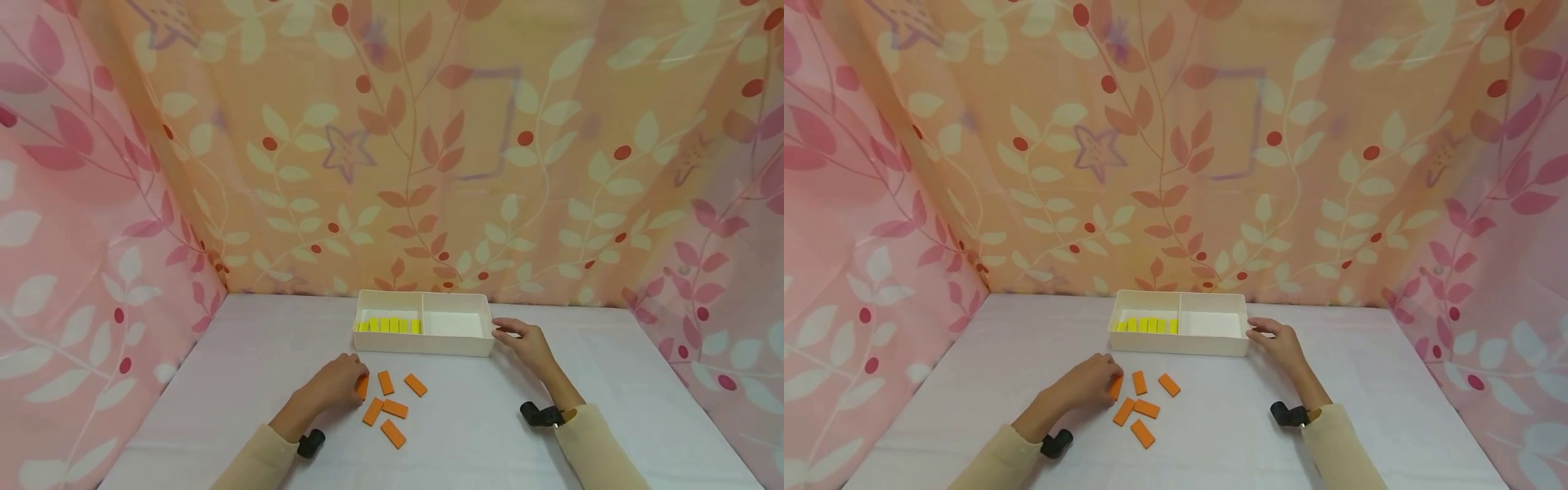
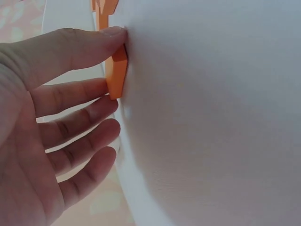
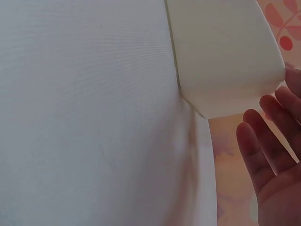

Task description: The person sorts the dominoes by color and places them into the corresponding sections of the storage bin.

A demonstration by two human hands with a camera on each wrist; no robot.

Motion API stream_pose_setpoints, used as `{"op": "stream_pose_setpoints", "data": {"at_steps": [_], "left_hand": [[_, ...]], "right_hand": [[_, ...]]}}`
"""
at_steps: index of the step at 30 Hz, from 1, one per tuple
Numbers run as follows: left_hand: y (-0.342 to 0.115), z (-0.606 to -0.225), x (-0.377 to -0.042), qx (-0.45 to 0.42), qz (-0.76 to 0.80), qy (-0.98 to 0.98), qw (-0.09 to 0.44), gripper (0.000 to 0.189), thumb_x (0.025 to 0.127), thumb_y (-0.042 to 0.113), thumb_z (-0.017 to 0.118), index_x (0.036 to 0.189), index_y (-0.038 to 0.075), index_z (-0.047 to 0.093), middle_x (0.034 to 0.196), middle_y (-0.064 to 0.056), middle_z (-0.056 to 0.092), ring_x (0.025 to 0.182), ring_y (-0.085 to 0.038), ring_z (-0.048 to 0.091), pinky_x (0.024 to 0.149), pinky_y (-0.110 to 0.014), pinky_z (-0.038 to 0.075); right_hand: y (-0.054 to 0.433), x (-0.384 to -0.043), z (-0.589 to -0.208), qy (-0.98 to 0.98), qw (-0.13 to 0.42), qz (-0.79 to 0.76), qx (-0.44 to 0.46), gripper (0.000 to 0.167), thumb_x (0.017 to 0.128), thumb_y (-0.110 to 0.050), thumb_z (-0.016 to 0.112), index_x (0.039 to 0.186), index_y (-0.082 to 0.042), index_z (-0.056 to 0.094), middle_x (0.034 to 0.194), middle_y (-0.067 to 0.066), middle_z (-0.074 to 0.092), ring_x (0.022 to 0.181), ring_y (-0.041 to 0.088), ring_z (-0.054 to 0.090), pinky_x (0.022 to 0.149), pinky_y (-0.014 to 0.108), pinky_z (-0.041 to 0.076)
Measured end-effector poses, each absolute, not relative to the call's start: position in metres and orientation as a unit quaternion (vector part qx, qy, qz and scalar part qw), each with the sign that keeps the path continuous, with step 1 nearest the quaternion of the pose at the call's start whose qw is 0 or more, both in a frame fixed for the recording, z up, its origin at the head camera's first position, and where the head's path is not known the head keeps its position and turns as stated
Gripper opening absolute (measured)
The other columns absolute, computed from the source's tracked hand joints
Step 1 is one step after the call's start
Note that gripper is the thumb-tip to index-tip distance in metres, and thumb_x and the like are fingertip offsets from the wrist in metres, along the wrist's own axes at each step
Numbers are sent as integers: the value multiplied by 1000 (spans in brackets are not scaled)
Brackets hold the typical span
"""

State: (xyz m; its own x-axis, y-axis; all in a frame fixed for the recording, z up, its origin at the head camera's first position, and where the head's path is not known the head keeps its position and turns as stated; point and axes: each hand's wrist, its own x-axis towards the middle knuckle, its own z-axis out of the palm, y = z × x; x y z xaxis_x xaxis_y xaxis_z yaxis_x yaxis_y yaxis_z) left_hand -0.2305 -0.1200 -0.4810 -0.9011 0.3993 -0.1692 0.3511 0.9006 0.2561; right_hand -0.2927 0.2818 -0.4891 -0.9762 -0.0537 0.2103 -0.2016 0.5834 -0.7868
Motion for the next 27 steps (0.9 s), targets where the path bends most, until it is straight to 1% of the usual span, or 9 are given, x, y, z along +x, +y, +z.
{"op": "stream_pose_setpoints", "data": {"at_steps": [2, 4, 9, 12, 15, 17, 22, 27], "left_hand": [[-120, -481, -230, 196, 111, 968, 108, 40, 75, 24, 83, 111, 12, 70, 100, 1, 58, 91, -15, 48, 85, -34, 49], [-120, -481, -229, 197, 114, 968, 105, 40, 75, 25, 83, 111, 12, 70, 100, 1, 59, 90, -15, 48, 85, -35, 49], [-121, -479, -228, 197, 126, 967, 101, 40, 75, 26, 82, 110, 11, 70, 96, 3, 58, 87, -14, 47, 81, -33, 48], [-121, -478, -228, 192, 133, 967, 105, 40, 75, 27, 83, 110, 11, 70, 94, 3, 57, 87, -14, 47, 80, -32, 48], [-121, -478, -229, 187, 137, 967, 106, 40, 74, 26, 83, 109, 10, 70, 94, 2, 57, 87, -15, 47, 80, -33, 48], [-120, -479, -229, 184, 136, 968, 104, 41, 74, 26, 83, 109, 10, 70, 94, 2, 58, 87, -15, 47, 79, -33, 48], [-119, -477, -228, 175, 142, 969, 97, 41, 74, 27, 83, 109, 10, 71, 93, 2, 57, 86, -15, 46, 77, -31, 47], [-116, -472, -229, 168, 160, 970, 77, 45, 74, 31, 84, 110, 9, 71, 95, 1, 59, 88, -15, 46, 78, -32, 46]], "right_hand": [[282, -291, -490, -882, 75, 459, 71, 38, 90, -25, 70, 123, -7, 67, 122, 16, 68, 92, -8, 57, 77, 18, 49], [283, -290, -491, -878, 66, 471, 65, 39, 90, -25, 70, 124, -8, 67, 122, 16, 68, 89, -9, 56, 75, 18, 50], [283, -290, -492, -871, 56, 483, 64, 42, 90, -27, 70, 127, -7, 65, 120, 19, 68, 86, -4, 59, 73, 23, 53], [283, -290, -493, -867, 54, 491, 63, 43, 90, -27, 70, 127, -6, 64, 118, 20, 68, 83, -4, 60, 73, 25, 54], [280, -286, -488, -859, 49, 505, 66, 43, 90, -23, 70, 127, -2, 63, 118, 24, 67, 81, -3, 61, 74, 28, 55], [279, -286, -488, -857, 48, 509, 67, 43, 91, -22, 69, 128, -1, 62, 117, 25, 67, 82, 1, 63, 74, 30, 56], [280, -289, -494, -861, 53, 503, 57, 44, 90, -25, 69, 127, -2, 63, 115, 23, 68, 83, 8, 66, 72, 30, 55], [280, -289, -492, -863, 48, 502, 45, 45, 91, -25, 69, 128, -2, 62, 117, 23, 68, 83, 7, 65, 72, 30, 54]]}}
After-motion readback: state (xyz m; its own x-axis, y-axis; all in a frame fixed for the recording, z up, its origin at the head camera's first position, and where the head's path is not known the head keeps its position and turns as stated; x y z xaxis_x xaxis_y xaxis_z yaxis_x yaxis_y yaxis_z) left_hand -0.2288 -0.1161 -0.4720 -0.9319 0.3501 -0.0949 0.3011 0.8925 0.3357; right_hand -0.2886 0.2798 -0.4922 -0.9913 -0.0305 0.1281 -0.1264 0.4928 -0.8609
